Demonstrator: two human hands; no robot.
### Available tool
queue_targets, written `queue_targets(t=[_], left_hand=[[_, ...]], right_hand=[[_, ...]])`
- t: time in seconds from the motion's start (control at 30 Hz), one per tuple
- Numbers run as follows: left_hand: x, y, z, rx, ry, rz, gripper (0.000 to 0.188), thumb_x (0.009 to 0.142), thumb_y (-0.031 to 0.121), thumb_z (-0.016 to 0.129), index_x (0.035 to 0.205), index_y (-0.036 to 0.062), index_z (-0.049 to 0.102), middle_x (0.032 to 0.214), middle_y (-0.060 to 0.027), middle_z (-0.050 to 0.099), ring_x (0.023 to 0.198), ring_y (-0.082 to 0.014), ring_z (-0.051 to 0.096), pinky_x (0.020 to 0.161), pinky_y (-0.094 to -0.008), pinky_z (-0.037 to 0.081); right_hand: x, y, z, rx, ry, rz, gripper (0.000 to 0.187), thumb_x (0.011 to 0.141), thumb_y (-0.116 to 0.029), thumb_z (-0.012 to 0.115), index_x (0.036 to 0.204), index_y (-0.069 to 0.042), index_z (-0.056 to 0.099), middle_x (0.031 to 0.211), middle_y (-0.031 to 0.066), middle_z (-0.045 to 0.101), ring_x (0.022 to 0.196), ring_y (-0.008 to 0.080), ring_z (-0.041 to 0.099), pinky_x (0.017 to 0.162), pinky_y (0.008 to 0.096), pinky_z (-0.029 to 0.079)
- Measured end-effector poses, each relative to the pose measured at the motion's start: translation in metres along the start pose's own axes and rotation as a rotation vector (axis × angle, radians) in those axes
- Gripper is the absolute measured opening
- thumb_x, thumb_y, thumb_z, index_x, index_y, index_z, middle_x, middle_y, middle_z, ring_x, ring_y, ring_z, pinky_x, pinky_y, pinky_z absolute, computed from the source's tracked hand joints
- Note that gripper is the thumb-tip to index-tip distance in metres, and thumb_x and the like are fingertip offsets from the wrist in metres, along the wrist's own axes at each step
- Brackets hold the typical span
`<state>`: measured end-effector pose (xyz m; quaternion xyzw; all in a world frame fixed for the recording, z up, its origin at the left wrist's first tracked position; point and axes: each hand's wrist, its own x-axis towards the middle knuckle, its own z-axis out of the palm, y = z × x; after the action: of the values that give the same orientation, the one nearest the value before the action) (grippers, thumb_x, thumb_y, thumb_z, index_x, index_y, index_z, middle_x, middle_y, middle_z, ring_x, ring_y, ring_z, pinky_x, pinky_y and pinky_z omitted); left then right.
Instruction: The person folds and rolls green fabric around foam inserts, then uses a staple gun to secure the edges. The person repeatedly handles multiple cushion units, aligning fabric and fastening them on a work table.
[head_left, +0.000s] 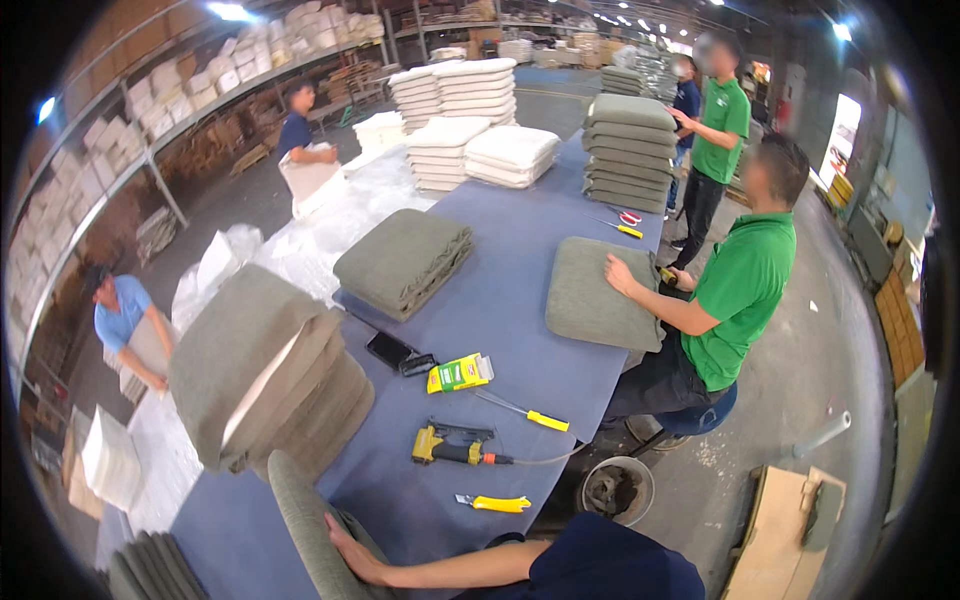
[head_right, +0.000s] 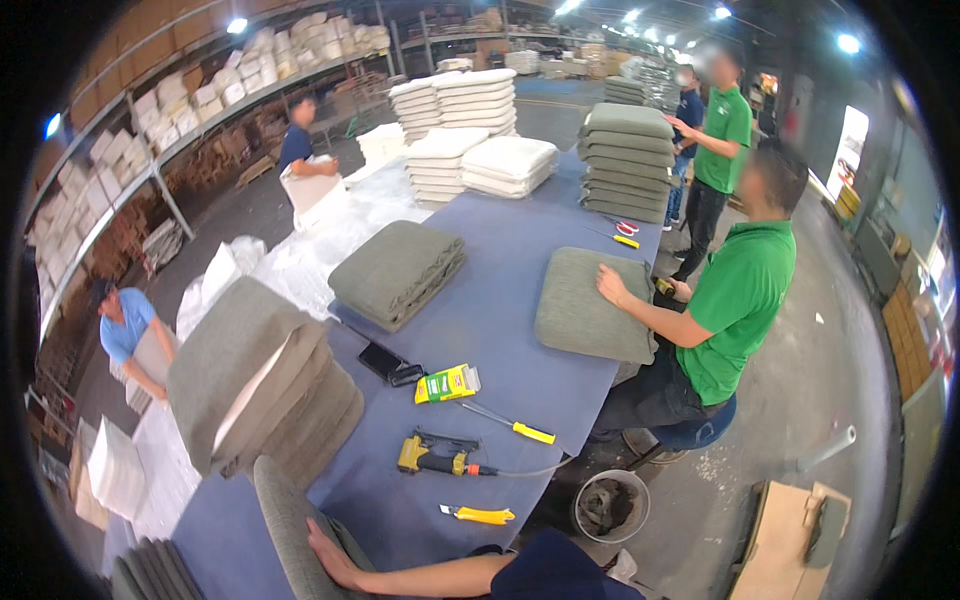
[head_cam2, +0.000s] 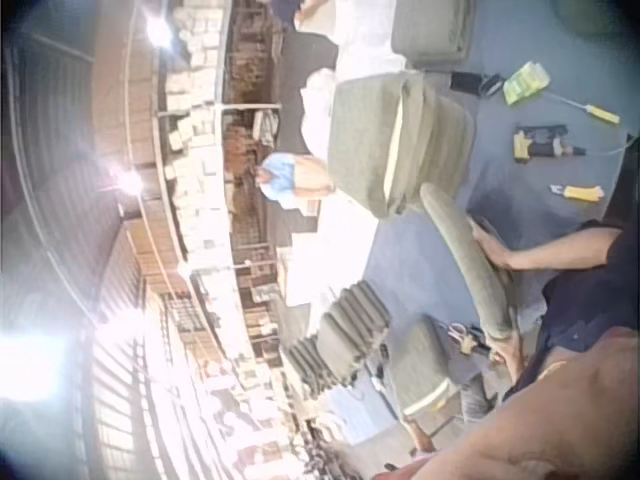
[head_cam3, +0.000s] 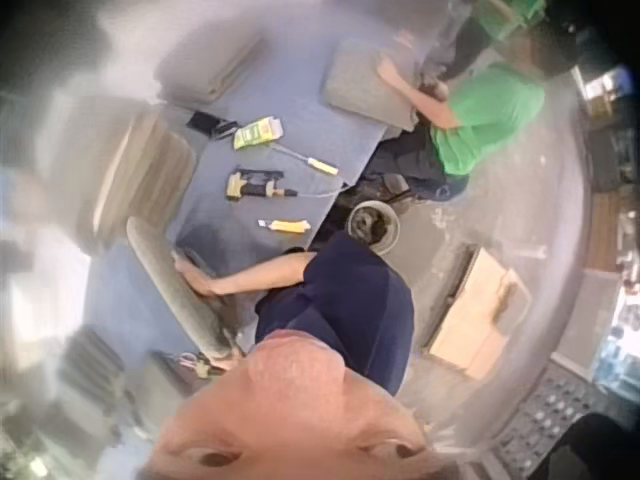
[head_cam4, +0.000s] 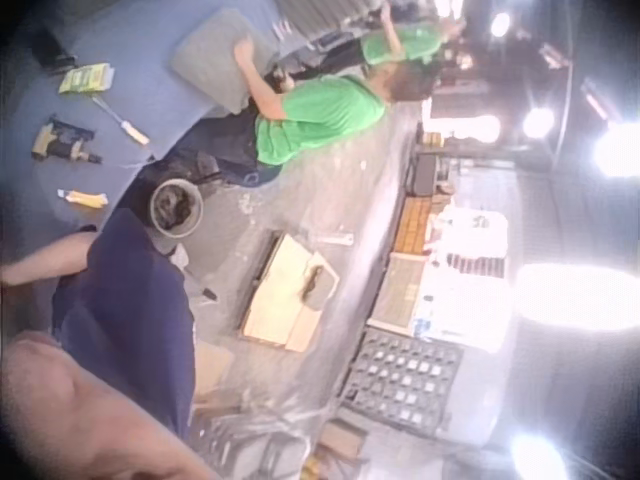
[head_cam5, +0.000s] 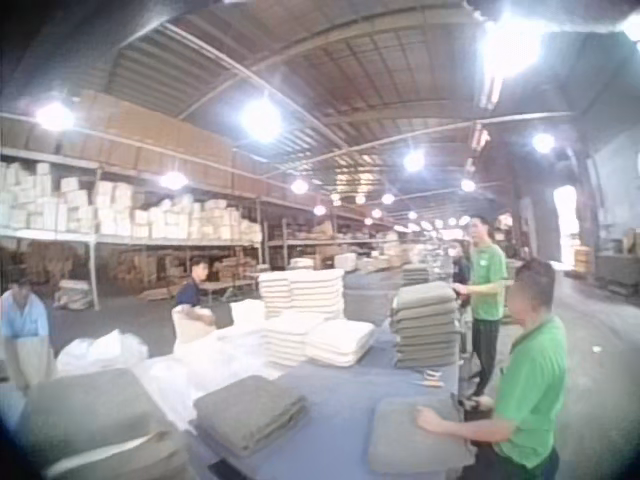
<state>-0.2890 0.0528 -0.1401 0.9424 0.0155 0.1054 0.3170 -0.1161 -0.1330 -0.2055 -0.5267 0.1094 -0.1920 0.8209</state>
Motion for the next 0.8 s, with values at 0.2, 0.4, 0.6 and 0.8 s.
queue_targets(t=[0.2, 0.4, 0.6, 0.8], left_hand=[[0.051, 0.148, 0.023, -0.399, -0.039, 0.135, 0.089, 0.072, 0.032, 0.098, 0.139, -0.0101, 0.057, 0.126, -0.0322, 0.068, 0.114, -0.0428, 0.069, 0.099, -0.0503, 0.056], [0.016, 0.174, 0.073, -0.46, 0.089, 0.389, 0.082, 0.078, 0.018, 0.091, 0.145, -0.0093, 0.052, 0.126, -0.0328, 0.068, 0.117, -0.0457, 0.069, 0.101, -0.0554, 0.056], [0.008, 0.15, 0.089, -0.5, 0.133, 0.424, 0.082, 0.077, 0.02, 0.089, 0.146, -0.0074, 0.053, 0.135, -0.0323, 0.064, 0.12, -0.0469, 0.066, 0.101, -0.0562, 0.054], [0.022, 0.16, 0.065, -0.419, 0.112, 0.451, 0.071, 0.084, 0.023, 0.079, 0.144, -0.0054, 0.055, 0.137, -0.0297, 0.064, 0.125, -0.0457, 0.063, 0.106, -0.0568, 0.048]], right_hand=[[0.071, -0.045, -0.036, -0.097, -0.093, 0.128, 0.076, 0.116, -0.053, 0.019, 0.17, -0.001, 0.01, 0.177, 0.0131, 0.016, 0.164, 0.023, 0.014, 0.132, 0.0347, 0.011], [0.077, -0.031, -0.087, -0.069, -0.229, 0.035, 0.073, 0.116, -0.053, 0.018, 0.17, -0.003, 0.014, 0.175, 0.0103, 0.024, 0.161, 0.0225, 0.021, 0.131, 0.0346, 0.015], [0.036, -0.037, -0.06, -0.172, -0.327, 0.003, 0.075, 0.115, -0.053, 0.021, 0.17, -0.002, 0.012, 0.177, 0.0137, 0.018, 0.164, 0.0245, 0.014, 0.132, 0.0375, 0.011], [-0.005, -0.073, 0.023, -0.301, -0.332, 0.021, 0.072, 0.115, -0.05, 0.032, 0.168, -0.001, 0.025, 0.172, 0.0201, 0.03, 0.16, 0.0303, 0.027, 0.129, 0.0391, 0.021]])
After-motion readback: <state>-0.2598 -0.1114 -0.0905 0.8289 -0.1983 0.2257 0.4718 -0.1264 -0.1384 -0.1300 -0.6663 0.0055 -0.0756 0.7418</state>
